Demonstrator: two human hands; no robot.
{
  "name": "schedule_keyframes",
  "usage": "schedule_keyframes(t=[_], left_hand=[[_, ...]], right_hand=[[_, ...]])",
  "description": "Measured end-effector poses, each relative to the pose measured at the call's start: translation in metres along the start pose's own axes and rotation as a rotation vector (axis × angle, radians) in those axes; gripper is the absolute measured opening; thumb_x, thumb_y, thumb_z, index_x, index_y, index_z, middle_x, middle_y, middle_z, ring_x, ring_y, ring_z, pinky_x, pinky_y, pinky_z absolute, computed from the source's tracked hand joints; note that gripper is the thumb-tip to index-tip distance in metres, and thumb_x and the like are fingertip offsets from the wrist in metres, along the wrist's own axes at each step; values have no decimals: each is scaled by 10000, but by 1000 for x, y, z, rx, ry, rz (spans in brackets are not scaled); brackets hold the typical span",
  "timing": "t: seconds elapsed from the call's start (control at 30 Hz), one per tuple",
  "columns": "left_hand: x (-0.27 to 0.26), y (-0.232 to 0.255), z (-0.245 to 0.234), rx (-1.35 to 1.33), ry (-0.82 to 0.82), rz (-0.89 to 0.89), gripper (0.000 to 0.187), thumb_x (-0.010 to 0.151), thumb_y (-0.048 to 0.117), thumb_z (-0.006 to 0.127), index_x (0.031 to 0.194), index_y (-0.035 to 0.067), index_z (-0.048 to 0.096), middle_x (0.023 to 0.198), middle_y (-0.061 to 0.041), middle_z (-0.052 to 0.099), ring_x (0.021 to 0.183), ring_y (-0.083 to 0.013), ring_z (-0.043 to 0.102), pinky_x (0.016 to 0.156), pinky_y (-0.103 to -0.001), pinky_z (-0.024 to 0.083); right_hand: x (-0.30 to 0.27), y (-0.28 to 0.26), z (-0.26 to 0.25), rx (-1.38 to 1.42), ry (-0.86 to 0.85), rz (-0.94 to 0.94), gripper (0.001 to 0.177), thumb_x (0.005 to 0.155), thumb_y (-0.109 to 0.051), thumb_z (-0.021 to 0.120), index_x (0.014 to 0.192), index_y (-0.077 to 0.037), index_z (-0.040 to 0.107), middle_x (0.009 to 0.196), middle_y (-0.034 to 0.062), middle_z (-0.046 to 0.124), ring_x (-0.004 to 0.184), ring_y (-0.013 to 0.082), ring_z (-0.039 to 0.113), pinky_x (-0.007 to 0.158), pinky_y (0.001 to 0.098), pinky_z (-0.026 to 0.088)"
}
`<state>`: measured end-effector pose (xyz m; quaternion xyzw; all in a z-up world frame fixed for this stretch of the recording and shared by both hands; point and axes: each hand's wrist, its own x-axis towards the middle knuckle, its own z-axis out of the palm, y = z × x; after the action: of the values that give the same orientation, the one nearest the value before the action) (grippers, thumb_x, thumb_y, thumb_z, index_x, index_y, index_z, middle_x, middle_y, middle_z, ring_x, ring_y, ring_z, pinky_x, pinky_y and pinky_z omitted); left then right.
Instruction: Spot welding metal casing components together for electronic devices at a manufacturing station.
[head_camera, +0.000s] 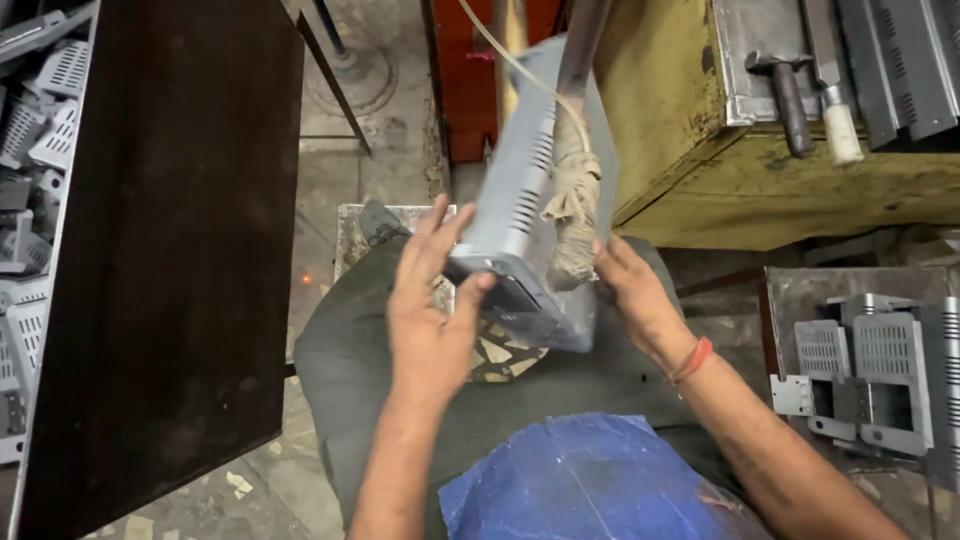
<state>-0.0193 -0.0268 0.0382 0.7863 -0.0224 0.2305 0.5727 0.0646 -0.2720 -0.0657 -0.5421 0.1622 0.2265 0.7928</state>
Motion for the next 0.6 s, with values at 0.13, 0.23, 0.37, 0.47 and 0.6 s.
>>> schedule_keyframes(t=[0.13,0.23,0.37,0.47,0.6], left_hand=[[0,-17,26,-201,-20,-98,666,991,263,698,1567,63,428,1535,-125,541,1365,-254,549,1199,-378,388],[4,-33,25,-93,34,-104,694,1007,354,641,1615,99,426,1518,-78,597,1408,-238,559,1228,-382,383],[12,-39,18,-203,-110,-73,817,815,448,826,1511,109,567,1426,-113,618,1361,-275,577,1210,-413,432],[5,-39,21,-248,-193,-86,875,789,434,841,1536,101,532,1547,-153,533,1516,-298,381,1282,-439,288],[-4,-40,30,-410,-307,-55,920,892,415,784,1657,110,374,1774,-155,322,1723,-285,96,1399,-446,-13]], right_hand=[[-4,-33,17,-779,4,-814,901,849,-143,758,1578,48,266,1594,217,331,1475,343,304,1164,441,275],[-20,-83,59,-1089,36,-1214,978,657,-150,829,1503,81,398,1521,310,401,1421,429,349,1179,465,278],[-24,-115,73,-1340,-268,-776,658,638,-245,891,1206,-29,638,1210,156,639,1179,327,579,1039,446,444],[-37,-129,67,-1538,-300,-818,746,512,-390,977,1059,-7,644,1026,146,630,981,328,586,865,458,458],[-65,-147,64,-1643,-414,-930,727,502,-443,953,1032,-17,694,835,118,583,819,296,595,723,435,471]])
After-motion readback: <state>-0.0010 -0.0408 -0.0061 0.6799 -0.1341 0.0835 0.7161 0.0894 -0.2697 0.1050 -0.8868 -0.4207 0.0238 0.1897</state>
